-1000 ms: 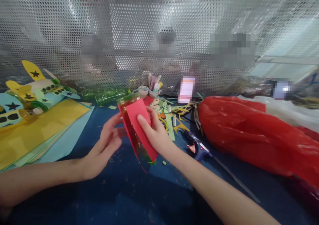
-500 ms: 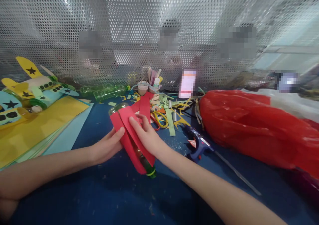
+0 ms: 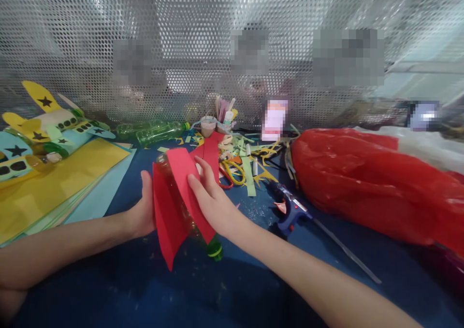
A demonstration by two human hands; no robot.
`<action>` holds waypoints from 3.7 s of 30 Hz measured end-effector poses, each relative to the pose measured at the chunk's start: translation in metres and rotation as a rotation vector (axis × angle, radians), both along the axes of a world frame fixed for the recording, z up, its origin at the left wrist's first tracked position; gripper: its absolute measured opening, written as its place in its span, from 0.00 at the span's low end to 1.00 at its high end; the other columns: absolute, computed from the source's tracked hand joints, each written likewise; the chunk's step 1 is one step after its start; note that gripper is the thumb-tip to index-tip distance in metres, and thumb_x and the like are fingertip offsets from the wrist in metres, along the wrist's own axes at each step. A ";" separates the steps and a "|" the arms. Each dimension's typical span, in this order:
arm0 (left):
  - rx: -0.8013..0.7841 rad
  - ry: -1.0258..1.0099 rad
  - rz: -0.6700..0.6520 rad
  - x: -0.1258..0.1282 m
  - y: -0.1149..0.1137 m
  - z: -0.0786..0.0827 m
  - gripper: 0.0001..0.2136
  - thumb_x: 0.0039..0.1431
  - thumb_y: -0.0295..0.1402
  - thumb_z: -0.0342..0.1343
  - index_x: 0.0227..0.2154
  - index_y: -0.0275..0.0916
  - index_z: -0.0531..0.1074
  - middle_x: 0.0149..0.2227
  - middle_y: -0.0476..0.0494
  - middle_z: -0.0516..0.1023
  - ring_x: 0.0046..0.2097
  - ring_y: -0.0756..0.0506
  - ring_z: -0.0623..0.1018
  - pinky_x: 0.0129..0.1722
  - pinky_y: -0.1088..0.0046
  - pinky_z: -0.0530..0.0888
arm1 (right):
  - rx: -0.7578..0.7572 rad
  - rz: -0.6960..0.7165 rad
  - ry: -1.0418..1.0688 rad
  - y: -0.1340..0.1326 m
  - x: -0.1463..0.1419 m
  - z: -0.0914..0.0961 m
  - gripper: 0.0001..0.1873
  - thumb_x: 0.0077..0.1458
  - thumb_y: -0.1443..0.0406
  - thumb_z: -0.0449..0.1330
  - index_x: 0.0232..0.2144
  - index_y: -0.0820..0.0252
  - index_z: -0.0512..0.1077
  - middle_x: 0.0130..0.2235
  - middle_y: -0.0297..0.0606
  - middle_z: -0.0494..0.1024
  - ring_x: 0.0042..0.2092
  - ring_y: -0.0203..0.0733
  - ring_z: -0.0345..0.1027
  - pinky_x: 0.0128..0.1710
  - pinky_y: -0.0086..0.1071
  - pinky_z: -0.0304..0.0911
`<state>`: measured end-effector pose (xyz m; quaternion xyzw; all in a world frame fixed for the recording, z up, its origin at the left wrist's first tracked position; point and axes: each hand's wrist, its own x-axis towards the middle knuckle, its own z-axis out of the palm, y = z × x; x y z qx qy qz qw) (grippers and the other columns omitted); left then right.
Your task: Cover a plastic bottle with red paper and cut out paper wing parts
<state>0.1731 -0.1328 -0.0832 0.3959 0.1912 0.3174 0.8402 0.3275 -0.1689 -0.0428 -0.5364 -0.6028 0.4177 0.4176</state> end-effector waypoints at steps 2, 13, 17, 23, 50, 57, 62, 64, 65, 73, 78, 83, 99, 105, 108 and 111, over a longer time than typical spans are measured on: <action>-0.023 -0.007 -0.018 -0.002 0.002 -0.003 0.39 0.46 0.68 0.46 0.50 0.42 0.73 0.54 0.39 0.75 0.64 0.31 0.61 0.61 0.51 0.60 | 0.011 -0.029 -0.022 0.002 0.000 -0.003 0.31 0.62 0.50 0.46 0.63 0.57 0.51 0.63 0.44 0.62 0.64 0.45 0.55 0.63 0.43 0.52; 0.151 -0.122 0.010 0.011 -0.010 0.015 0.40 0.49 0.66 0.44 0.57 0.43 0.67 0.60 0.38 0.68 0.67 0.33 0.56 0.64 0.53 0.55 | 0.350 -0.097 -0.443 -0.012 -0.004 -0.002 0.31 0.63 0.57 0.48 0.65 0.53 0.47 0.59 0.50 0.64 0.53 0.52 0.68 0.50 0.51 0.67; 0.171 -0.122 -0.002 0.009 -0.013 0.013 0.41 0.50 0.66 0.41 0.59 0.43 0.64 0.61 0.38 0.67 0.67 0.34 0.54 0.65 0.54 0.54 | 0.419 -0.070 -0.567 -0.020 -0.006 0.001 0.30 0.62 0.58 0.48 0.65 0.54 0.48 0.62 0.50 0.59 0.57 0.54 0.64 0.50 0.51 0.68; 0.239 -0.126 0.029 0.008 -0.017 0.011 0.38 0.52 0.61 0.50 0.61 0.43 0.60 0.62 0.36 0.64 0.66 0.34 0.56 0.64 0.52 0.56 | 0.491 -0.061 -0.600 -0.024 -0.009 0.000 0.33 0.62 0.59 0.49 0.66 0.58 0.45 0.62 0.52 0.60 0.59 0.55 0.62 0.51 0.50 0.68; 0.067 -0.025 0.165 0.012 -0.017 0.010 0.35 0.53 0.50 0.60 0.61 0.42 0.58 0.61 0.32 0.65 0.63 0.31 0.63 0.61 0.48 0.60 | 0.444 0.092 -0.544 -0.025 -0.010 -0.007 0.39 0.55 0.74 0.48 0.66 0.48 0.45 0.66 0.47 0.44 0.69 0.51 0.35 0.61 0.53 0.56; -0.054 0.018 0.277 0.016 -0.018 0.014 0.31 0.55 0.46 0.60 0.59 0.42 0.61 0.56 0.34 0.72 0.59 0.33 0.69 0.59 0.50 0.64 | 0.409 0.055 -0.535 -0.022 -0.012 -0.010 0.46 0.51 0.76 0.50 0.68 0.50 0.37 0.67 0.45 0.45 0.68 0.49 0.42 0.62 0.51 0.55; -0.133 0.095 0.321 0.017 -0.015 0.019 0.28 0.56 0.49 0.58 0.56 0.42 0.66 0.54 0.35 0.73 0.57 0.35 0.71 0.59 0.53 0.66 | 0.400 0.107 -0.634 -0.022 -0.011 -0.015 0.48 0.50 0.72 0.53 0.68 0.55 0.35 0.69 0.47 0.39 0.69 0.54 0.36 0.62 0.54 0.53; -0.148 0.118 0.326 0.016 -0.014 0.018 0.28 0.55 0.49 0.59 0.56 0.43 0.67 0.54 0.36 0.74 0.57 0.35 0.72 0.59 0.53 0.66 | 0.396 0.119 -0.644 -0.024 -0.011 -0.015 0.47 0.51 0.70 0.53 0.68 0.59 0.35 0.69 0.49 0.37 0.69 0.54 0.32 0.64 0.55 0.49; -0.149 0.121 0.327 0.016 -0.014 0.018 0.27 0.55 0.49 0.59 0.55 0.43 0.67 0.54 0.37 0.74 0.57 0.36 0.72 0.59 0.54 0.66 | 0.386 0.128 -0.632 -0.024 -0.011 -0.015 0.47 0.51 0.69 0.53 0.68 0.61 0.35 0.69 0.50 0.37 0.70 0.54 0.30 0.64 0.55 0.47; -0.145 0.104 0.337 0.015 -0.011 0.018 0.24 0.55 0.48 0.59 0.51 0.41 0.70 0.50 0.37 0.77 0.53 0.36 0.75 0.56 0.53 0.69 | 0.136 0.190 -0.075 -0.017 -0.004 -0.007 0.32 0.62 0.62 0.43 0.67 0.45 0.42 0.70 0.28 0.40 0.70 0.44 0.30 0.67 0.52 0.39; -0.128 0.081 0.352 0.013 -0.002 0.024 0.24 0.55 0.49 0.58 0.50 0.39 0.70 0.49 0.36 0.78 0.52 0.36 0.76 0.54 0.54 0.71 | 0.134 0.168 0.052 0.000 0.002 -0.008 0.35 0.59 0.58 0.54 0.66 0.46 0.47 0.67 0.35 0.54 0.65 0.47 0.52 0.64 0.48 0.52; -0.107 0.089 0.391 0.013 0.001 0.022 0.25 0.53 0.49 0.60 0.50 0.40 0.70 0.49 0.36 0.78 0.50 0.36 0.77 0.52 0.55 0.73 | 0.120 0.207 -0.133 0.004 0.004 -0.014 0.39 0.60 0.57 0.52 0.68 0.53 0.40 0.67 0.41 0.55 0.65 0.50 0.53 0.63 0.51 0.54; -0.058 0.054 0.572 0.010 0.004 0.033 0.20 0.49 0.42 0.65 0.44 0.40 0.71 0.44 0.41 0.80 0.49 0.36 0.77 0.51 0.57 0.73 | 0.167 0.132 -0.152 -0.016 -0.009 -0.014 0.35 0.64 0.53 0.48 0.68 0.46 0.38 0.70 0.34 0.43 0.70 0.45 0.35 0.67 0.50 0.40; -0.038 0.066 0.599 0.007 0.012 0.029 0.21 0.49 0.46 0.64 0.43 0.41 0.71 0.43 0.41 0.80 0.50 0.36 0.77 0.50 0.57 0.73 | 0.233 0.070 -0.332 -0.017 -0.012 -0.021 0.46 0.55 0.53 0.59 0.67 0.49 0.38 0.68 0.45 0.49 0.67 0.53 0.47 0.62 0.55 0.52; 0.003 0.040 0.590 0.007 0.016 0.027 0.22 0.49 0.47 0.64 0.43 0.40 0.71 0.44 0.40 0.80 0.51 0.36 0.76 0.52 0.57 0.71 | 0.226 0.072 -0.363 -0.012 -0.010 -0.019 0.42 0.57 0.56 0.57 0.67 0.53 0.42 0.66 0.47 0.56 0.64 0.53 0.54 0.60 0.52 0.56; 0.045 0.031 0.513 0.004 0.031 0.026 0.27 0.48 0.51 0.62 0.47 0.40 0.69 0.46 0.40 0.78 0.53 0.37 0.74 0.54 0.59 0.69 | 0.255 0.036 -0.348 -0.003 -0.002 -0.013 0.38 0.56 0.57 0.57 0.64 0.54 0.47 0.61 0.48 0.63 0.59 0.53 0.62 0.57 0.50 0.61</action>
